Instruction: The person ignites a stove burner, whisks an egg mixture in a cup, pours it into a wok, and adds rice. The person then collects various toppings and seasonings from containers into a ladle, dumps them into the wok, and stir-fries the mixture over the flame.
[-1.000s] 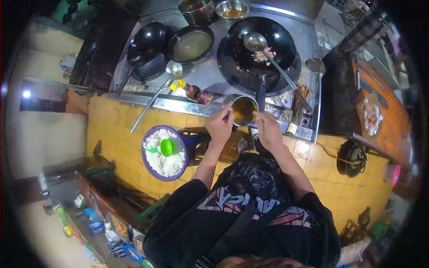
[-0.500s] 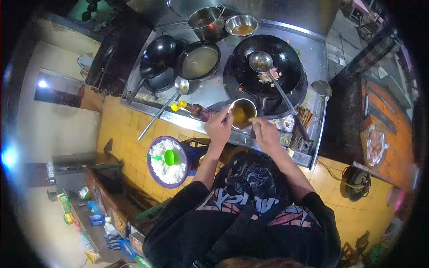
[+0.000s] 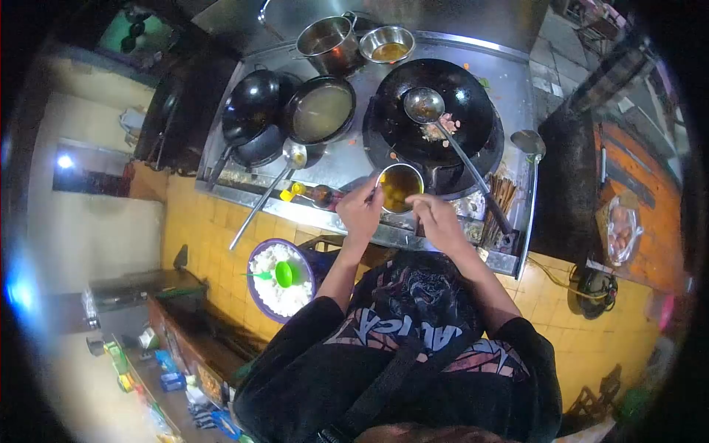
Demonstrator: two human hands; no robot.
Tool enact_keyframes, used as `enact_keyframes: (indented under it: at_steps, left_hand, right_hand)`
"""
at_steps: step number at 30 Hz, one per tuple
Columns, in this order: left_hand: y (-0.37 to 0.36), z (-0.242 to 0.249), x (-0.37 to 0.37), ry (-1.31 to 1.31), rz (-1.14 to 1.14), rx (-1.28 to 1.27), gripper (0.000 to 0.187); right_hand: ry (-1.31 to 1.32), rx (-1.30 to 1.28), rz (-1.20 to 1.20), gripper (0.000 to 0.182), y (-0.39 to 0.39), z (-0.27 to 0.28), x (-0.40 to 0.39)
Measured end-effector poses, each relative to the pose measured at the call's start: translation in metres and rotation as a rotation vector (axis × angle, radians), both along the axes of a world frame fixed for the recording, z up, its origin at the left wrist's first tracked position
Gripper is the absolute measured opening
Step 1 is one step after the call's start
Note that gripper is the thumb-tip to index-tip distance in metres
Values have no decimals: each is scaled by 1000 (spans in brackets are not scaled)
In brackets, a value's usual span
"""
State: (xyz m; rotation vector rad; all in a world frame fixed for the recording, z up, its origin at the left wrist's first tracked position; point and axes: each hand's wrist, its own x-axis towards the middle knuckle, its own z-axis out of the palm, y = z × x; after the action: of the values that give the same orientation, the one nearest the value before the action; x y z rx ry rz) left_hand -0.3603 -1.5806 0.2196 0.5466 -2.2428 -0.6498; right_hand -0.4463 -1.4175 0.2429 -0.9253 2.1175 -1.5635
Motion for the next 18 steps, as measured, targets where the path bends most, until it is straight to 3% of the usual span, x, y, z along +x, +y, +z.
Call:
enact_keyframes:
  at_steps: [1,2,3,5,6,7,9,10,11,13,14,16,18]
  left_hand:
    - [-2,-2,-2,16,-32,18,24]
    - [0,6,-3,-33,-29,-35,25]
    - [0,5,-4,-33,-44,-32,25]
    - [-3,3,-12,19,-69,-80,25]
    - [-3,3,-12,-5,-74,-19,23]
    - [-3,1,-13,-4,-88,-16,23]
    - [-2,-3,-16,66,-121,-2,22]
    - [-1,-5,-17,37,-95,57,21]
    - [0,-7,-17,35,-101,58,21]
    - [0,-9,-19,-97,-102,30,21]
    - [1,-6,-20,-74,-127,-41,22]
    - [3,-7,-23,-56,-145,-16,23]
    - [8,-2,-25,-55,-145,35,23]
  right_hand:
    - [-168,52,-3,19,0,9,1]
    - [55,-83,-142,21,-5,-1,3]
    - [56,-79,-157,21,-4,-8,5]
    - [59,64,-62,23,-1,-13,4]
    - [-131,81,21,24,3,-7,1]
    - [-131,83,7,24,2,-8,2]
    - [182,-80,-222,24,1,-11,0]
    - [364,-5,-199,24,3,-16,-4]
    - [363,-3,-205,24,6,-14,-2]
    - [-219,151,34,21,10,-5,-3]
    - [-222,149,26,21,9,-4,-2]
    - [58,-3,-213,22,9,-3,-6]
    - [-8,69,-135,23,14,-13,-8]
